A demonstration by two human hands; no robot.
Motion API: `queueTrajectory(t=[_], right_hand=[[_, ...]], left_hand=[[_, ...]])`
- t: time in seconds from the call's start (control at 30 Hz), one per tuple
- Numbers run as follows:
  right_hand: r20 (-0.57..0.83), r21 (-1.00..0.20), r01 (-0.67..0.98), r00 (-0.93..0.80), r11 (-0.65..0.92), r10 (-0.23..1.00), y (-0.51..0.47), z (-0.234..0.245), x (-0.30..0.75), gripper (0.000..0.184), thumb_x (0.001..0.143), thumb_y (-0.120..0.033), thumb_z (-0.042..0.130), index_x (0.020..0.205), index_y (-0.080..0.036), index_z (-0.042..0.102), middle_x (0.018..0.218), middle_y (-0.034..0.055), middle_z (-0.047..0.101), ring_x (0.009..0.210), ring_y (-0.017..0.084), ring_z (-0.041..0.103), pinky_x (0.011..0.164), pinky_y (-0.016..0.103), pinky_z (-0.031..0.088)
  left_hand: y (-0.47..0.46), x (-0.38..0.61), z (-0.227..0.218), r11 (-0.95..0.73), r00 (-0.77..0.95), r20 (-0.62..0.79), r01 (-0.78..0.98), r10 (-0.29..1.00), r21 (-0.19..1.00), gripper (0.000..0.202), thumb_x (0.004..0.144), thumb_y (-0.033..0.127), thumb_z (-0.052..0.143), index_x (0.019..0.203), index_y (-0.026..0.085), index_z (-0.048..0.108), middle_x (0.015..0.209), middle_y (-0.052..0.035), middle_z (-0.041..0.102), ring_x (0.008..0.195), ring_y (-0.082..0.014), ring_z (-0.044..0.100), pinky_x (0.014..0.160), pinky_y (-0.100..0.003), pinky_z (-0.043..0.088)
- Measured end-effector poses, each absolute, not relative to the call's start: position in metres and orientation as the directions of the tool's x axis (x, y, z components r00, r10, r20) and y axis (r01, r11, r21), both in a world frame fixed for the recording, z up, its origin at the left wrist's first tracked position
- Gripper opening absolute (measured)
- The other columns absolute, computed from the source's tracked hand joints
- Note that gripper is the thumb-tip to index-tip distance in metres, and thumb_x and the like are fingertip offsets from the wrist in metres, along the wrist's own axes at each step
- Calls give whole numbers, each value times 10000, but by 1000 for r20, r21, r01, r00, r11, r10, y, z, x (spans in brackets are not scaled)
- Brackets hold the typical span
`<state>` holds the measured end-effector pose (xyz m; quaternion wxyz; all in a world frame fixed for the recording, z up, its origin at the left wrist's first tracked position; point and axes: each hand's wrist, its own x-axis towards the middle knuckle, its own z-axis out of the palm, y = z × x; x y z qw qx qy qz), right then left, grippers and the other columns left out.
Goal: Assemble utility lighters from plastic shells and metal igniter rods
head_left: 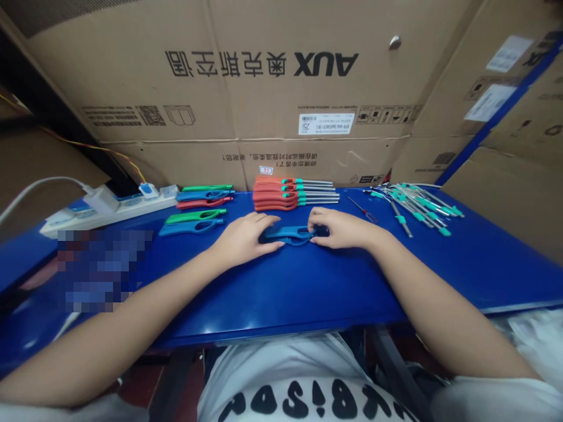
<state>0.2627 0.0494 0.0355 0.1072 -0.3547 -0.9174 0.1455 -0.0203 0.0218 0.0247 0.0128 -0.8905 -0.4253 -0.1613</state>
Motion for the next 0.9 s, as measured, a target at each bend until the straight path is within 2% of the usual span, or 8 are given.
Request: queueTrajectory(t=[0.17, 0.4, 0.47, 0.53, 0.63, 0.73, 0.83, 0.9], right_hand=[[147, -314, 629, -708, 711, 691, 58, 38, 273, 91, 870, -252, 671, 939, -194, 657, 1010, 73, 633, 879, 210, 599, 781, 319, 462], [371, -280, 581, -669, 764, 644, 57, 48, 275, 111, 950, -301, 585, 978, -223, 659, 1053, 90, 664, 990, 249, 619, 914, 385, 484], [428, -279, 595, -625, 753, 653, 55, 52, 277, 126, 952, -311, 576, 961, -216, 658, 1043, 94, 677, 987, 248, 628, 911, 374, 484], [450, -282, 641, -568, 713, 689, 54, 56, 280, 138, 937, -315, 584, 900, -206, 659, 968, 89, 694, 905, 236, 640, 838, 350, 485], [425, -309, 743, -451, 594, 785, 53, 60, 286, 165, 891, -322, 607, 798, -194, 653, 803, 62, 700, 731, 203, 624, 689, 311, 444], [366, -406, 761, -372, 506, 853, 53, 63, 290, 210, 852, -348, 614, 725, -182, 635, 706, 49, 682, 649, 179, 598, 628, 290, 417], [219, -513, 703, -448, 493, 867, 52, 64, 289, 266, 838, -405, 614, 698, -180, 640, 665, 33, 658, 621, 159, 565, 596, 270, 410], [80, -529, 681, -553, 506, 829, 50, 61, 284, 299, 836, -443, 623, 695, -181, 649, 639, 14, 630, 596, 139, 527, 566, 254, 386]], left_hand=[[34, -35, 25, -600, 560, 219, 767, 799, 227, 506, 861, 542, 696, 1239, 207, 662, 1073, -70, 722, 951, -248, 691, 791, -334, 535], [43, -39, 20, -589, 554, 219, 682, 803, 434, 468, 809, 488, 740, 1157, 177, 700, 943, -73, 702, 805, -211, 664, 726, -320, 540], [44, -38, 17, -570, 539, 216, 673, 815, 471, 473, 791, 496, 753, 1135, 174, 711, 937, -73, 698, 782, -203, 661, 718, -321, 544], [44, -38, 16, -553, 523, 214, 667, 825, 500, 471, 782, 506, 758, 1111, 171, 720, 924, -69, 691, 756, -194, 657, 712, -321, 547], [44, -37, 14, -546, 519, 214, 654, 827, 523, 456, 782, 517, 756, 1068, 163, 732, 901, -63, 673, 711, -176, 647, 700, -318, 552], [43, -37, 14, -557, 528, 222, 647, 820, 521, 428, 795, 515, 747, 1029, 157, 739, 900, -62, 658, 669, -157, 633, 681, -316, 555], [41, -35, 14, -565, 526, 238, 646, 817, 513, 408, 804, 508, 743, 1020, 162, 738, 913, -59, 651, 661, -149, 623, 674, -311, 556], [41, -34, 14, -572, 526, 249, 642, 813, 511, 405, 808, 513, 742, 1018, 166, 737, 915, -54, 647, 666, -148, 619, 681, -309, 557]])
